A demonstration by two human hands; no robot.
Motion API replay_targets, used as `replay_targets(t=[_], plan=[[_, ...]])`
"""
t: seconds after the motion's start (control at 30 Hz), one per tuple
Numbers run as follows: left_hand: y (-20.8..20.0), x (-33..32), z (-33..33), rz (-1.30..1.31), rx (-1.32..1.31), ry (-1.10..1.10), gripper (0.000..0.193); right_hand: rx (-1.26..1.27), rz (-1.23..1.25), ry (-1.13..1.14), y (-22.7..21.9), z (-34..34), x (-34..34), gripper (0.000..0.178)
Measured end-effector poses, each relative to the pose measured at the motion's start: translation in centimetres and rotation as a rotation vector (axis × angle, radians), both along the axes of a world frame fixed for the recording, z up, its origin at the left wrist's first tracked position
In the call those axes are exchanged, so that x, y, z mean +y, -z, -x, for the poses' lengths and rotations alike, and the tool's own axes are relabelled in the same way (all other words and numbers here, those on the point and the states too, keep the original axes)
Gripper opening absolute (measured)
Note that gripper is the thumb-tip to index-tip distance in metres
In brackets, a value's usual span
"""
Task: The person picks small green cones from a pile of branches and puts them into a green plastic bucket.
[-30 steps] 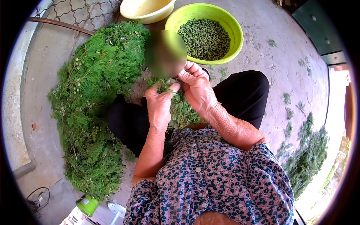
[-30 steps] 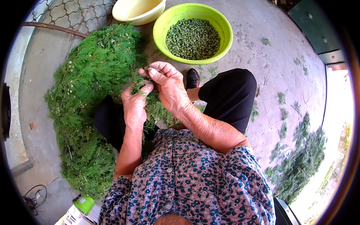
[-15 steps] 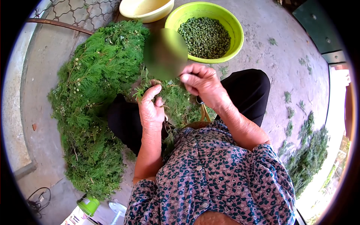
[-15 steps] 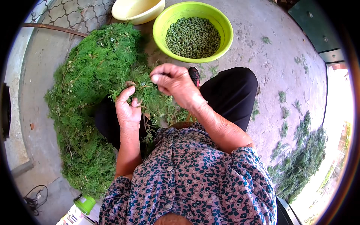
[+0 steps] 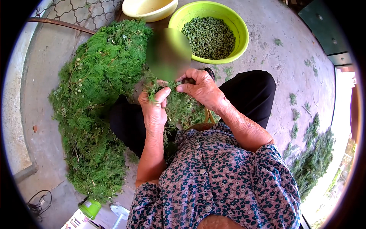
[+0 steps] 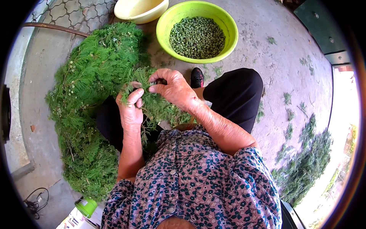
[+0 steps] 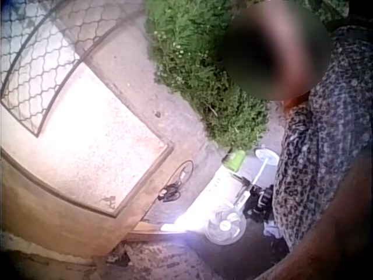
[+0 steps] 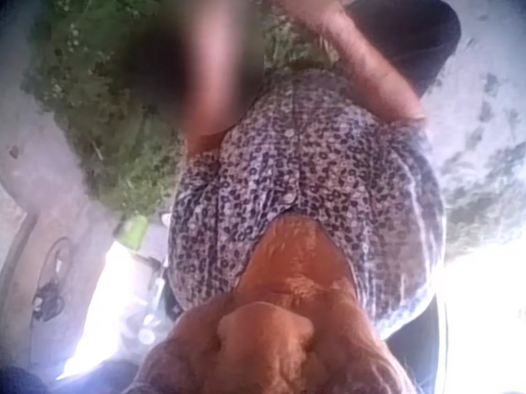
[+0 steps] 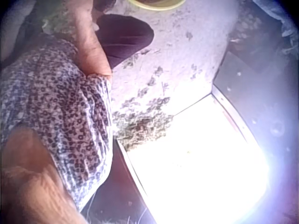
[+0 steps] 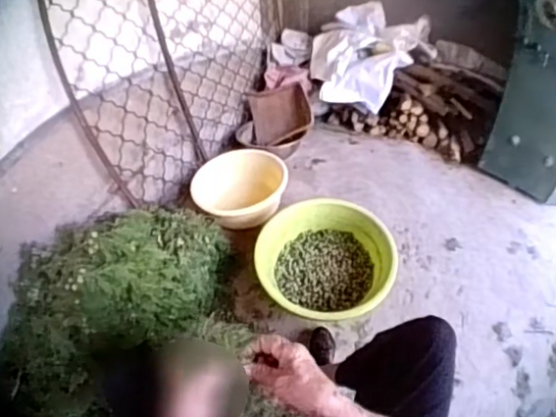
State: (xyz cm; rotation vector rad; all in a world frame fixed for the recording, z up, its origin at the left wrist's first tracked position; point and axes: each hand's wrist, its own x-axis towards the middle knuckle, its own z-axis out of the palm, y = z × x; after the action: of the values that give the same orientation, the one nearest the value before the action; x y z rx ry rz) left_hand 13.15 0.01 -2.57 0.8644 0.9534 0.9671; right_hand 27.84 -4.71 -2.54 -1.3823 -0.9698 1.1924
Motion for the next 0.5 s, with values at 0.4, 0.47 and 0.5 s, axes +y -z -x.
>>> replay_targets(t=[0.4,0.47,0.5], plan=[[-0.3,-0.4,-0.6,0.198,0.117,-0.132,0.014,0.783,0.013,0.429,0.8,-0.4,1.1,0.008],[0.5,0.6,0.8,0.222,-0.093,-0.006,0.011,0.637,0.018,0.422,1.2,-2.2,1.8,0.008],[0.9,0.9,1.3,0.255,-0.217,0.027,0.012,0.575,0.052,0.421,1.2,-3.3,2.2,0.008]])
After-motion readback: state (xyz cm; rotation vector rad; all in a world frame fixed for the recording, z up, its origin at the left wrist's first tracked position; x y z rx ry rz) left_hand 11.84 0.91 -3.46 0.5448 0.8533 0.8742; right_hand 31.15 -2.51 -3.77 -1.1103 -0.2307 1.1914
